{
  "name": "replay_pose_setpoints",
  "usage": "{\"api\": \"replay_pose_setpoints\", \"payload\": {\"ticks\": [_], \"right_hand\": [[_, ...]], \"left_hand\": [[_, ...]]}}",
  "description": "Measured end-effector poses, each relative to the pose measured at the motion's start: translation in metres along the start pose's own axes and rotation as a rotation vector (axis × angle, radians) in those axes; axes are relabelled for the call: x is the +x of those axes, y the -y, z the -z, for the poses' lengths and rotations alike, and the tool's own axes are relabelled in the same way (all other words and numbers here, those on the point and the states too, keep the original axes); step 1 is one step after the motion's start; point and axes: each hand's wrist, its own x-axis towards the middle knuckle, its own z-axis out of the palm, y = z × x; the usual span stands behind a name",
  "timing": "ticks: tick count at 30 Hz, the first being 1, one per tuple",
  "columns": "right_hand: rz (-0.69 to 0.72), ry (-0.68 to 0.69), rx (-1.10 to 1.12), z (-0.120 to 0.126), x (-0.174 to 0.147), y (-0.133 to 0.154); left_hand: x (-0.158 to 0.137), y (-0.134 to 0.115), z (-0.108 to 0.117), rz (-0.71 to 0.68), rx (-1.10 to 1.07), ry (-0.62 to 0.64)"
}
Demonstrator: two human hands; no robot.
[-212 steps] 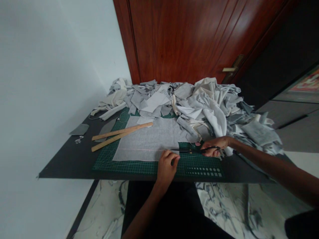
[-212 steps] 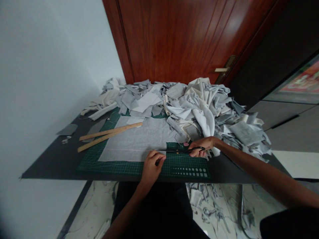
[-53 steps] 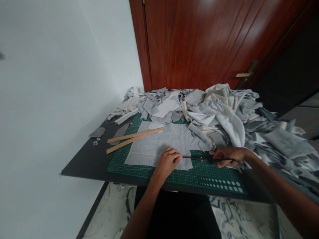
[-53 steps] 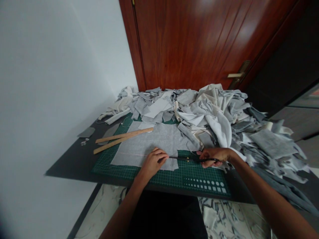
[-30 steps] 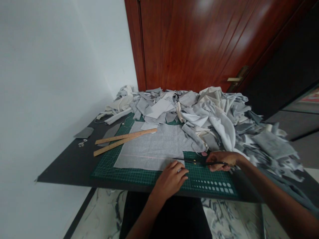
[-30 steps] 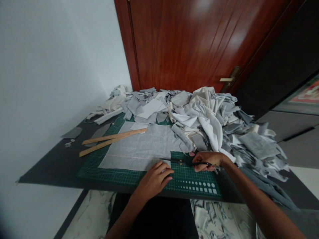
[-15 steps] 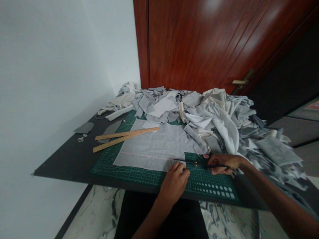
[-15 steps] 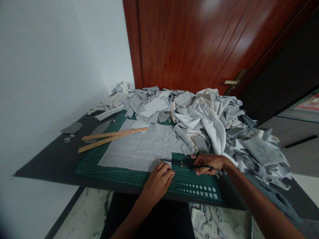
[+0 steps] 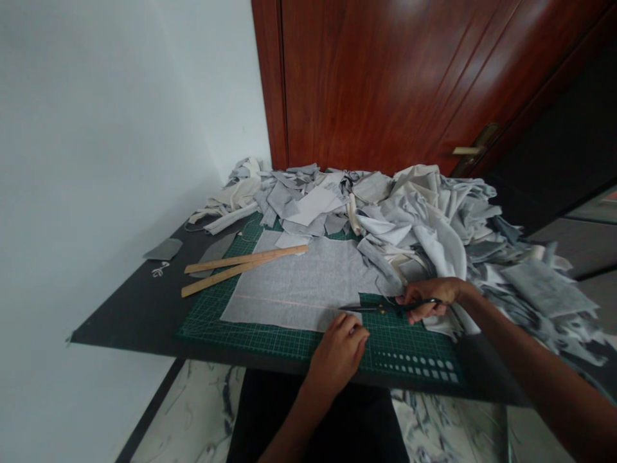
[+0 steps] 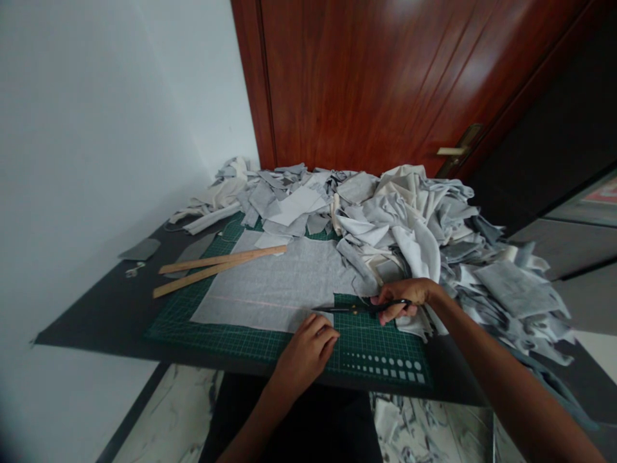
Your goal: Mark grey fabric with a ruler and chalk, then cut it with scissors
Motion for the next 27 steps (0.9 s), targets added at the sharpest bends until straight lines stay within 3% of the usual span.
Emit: {"api": "replay_pose_setpoints", "payload": {"ticks": [5,15,27], "right_hand": [[0.021,0.003,-0.016,-0.001,0.003,-0.007],[0.072,0.2,0.236,-0.004,-0.002,-0.015],[-0.036,0.25,0.285,-0.018,-0.013,-0.004]], "left_hand": [[0.001,0.002,-0.001,0.023,-0.044,-0.015],[0.002,-0.002,0.0,-0.036,0.046,0.023],[0.001,-0.004,0.001,-0.042,0.03,0.042]]}}
